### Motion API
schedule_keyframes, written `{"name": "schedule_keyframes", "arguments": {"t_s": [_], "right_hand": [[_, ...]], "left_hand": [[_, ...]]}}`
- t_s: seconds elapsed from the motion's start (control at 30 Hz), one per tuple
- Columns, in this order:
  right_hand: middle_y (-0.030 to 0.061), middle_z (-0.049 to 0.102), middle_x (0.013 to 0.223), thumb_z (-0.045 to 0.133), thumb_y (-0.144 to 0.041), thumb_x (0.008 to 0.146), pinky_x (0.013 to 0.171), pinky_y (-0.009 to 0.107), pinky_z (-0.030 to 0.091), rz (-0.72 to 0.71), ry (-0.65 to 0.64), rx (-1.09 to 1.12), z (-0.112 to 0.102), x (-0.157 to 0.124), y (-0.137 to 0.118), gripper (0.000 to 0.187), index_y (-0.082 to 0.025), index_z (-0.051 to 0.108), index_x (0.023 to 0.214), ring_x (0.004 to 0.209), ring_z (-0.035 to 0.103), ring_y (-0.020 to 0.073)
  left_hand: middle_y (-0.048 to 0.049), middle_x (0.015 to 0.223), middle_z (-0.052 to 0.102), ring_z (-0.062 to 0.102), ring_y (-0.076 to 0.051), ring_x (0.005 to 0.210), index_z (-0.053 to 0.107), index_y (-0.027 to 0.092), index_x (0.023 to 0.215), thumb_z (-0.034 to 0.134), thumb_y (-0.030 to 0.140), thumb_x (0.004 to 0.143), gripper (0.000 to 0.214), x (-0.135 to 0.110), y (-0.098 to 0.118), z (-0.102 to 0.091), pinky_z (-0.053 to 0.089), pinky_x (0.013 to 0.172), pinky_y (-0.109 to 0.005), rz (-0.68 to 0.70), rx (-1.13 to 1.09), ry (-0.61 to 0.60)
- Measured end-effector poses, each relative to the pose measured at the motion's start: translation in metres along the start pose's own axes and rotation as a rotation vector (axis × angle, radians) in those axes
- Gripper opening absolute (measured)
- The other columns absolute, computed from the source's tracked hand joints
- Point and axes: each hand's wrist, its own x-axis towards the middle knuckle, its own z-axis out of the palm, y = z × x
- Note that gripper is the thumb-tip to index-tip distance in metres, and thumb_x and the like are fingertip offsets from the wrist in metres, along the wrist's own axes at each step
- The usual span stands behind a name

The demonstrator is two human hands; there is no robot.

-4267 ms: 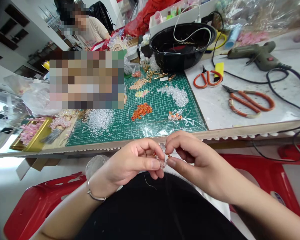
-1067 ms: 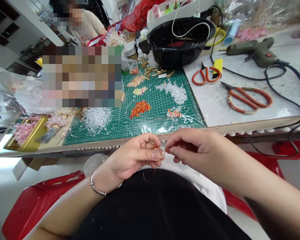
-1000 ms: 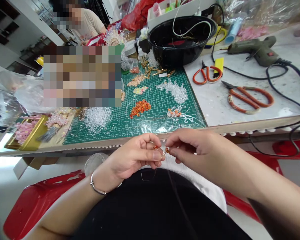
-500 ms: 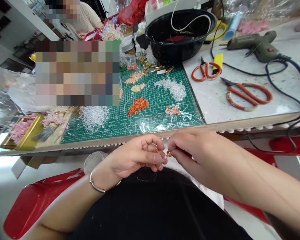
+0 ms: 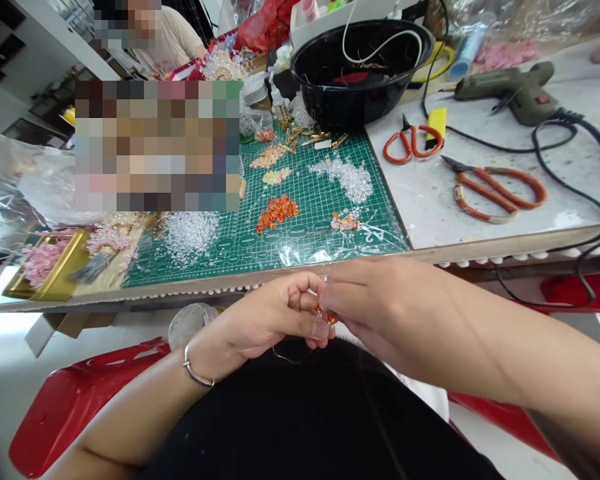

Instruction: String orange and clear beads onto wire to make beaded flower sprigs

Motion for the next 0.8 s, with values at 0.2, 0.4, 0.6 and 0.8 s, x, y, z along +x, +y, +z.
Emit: {"name": "schedule_keyframes", "arguments": {"t_s": [0.2, 0.4, 0.6, 0.8], "right_hand": [[0.0063, 0.065, 0.113, 0.056, -0.029, 0.098, 0.079, 0.036, 0.052, 0.321, 0.416, -0.037, -0.003, -0.004, 0.000, 0.019, -0.028, 0.063, 0.116, 0.098, 0.064, 0.0227], [-0.0021, 0.063, 0.067, 0.060, -0.033, 0.093, 0.051, 0.027, 0.045, 0.540, 0.299, 0.139, 0.028, -0.005, -0.019, 0.016, -0.025, 0.063, 0.080, 0.056, 0.057, 0.0150], [-0.0045, 0.054, 0.060, 0.058, -0.029, 0.093, 0.048, 0.025, 0.039, 0.506, 0.220, 0.050, 0.052, 0.004, -0.021, 0.021, -0.023, 0.052, 0.073, 0.050, 0.050, 0.0124], [-0.0022, 0.058, 0.065, 0.047, -0.023, 0.097, 0.054, 0.025, 0.039, 0.447, 0.135, 0.084, 0.050, 0.007, -0.018, 0.026, -0.022, 0.051, 0.072, 0.058, 0.055, 0.0129]], "left_hand": [[-0.0008, 0.075, 0.070, 0.067, -0.011, 0.067, 0.055, 0.016, 0.095, 0.085, 0.017, 0.072, 0.038, 0.004, 0.003, -0.003, 0.051, 0.065, -0.022, 0.193, -0.156, 0.162], [0.0003, 0.077, 0.070, 0.066, -0.009, 0.069, 0.052, 0.016, 0.100, 0.078, 0.010, 0.078, 0.035, 0.005, 0.011, 0.003, 0.049, 0.071, -0.022, 0.321, -0.260, 0.315], [0.0010, 0.077, 0.070, 0.065, -0.009, 0.069, 0.052, 0.016, 0.098, 0.079, 0.011, 0.077, 0.034, 0.005, 0.011, 0.007, 0.048, 0.072, -0.023, 0.336, -0.251, 0.326], [0.0011, 0.077, 0.070, 0.065, -0.009, 0.069, 0.052, 0.016, 0.097, 0.081, 0.013, 0.075, 0.036, 0.003, 0.010, 0.006, 0.047, 0.071, -0.023, 0.354, -0.258, 0.336]]}}
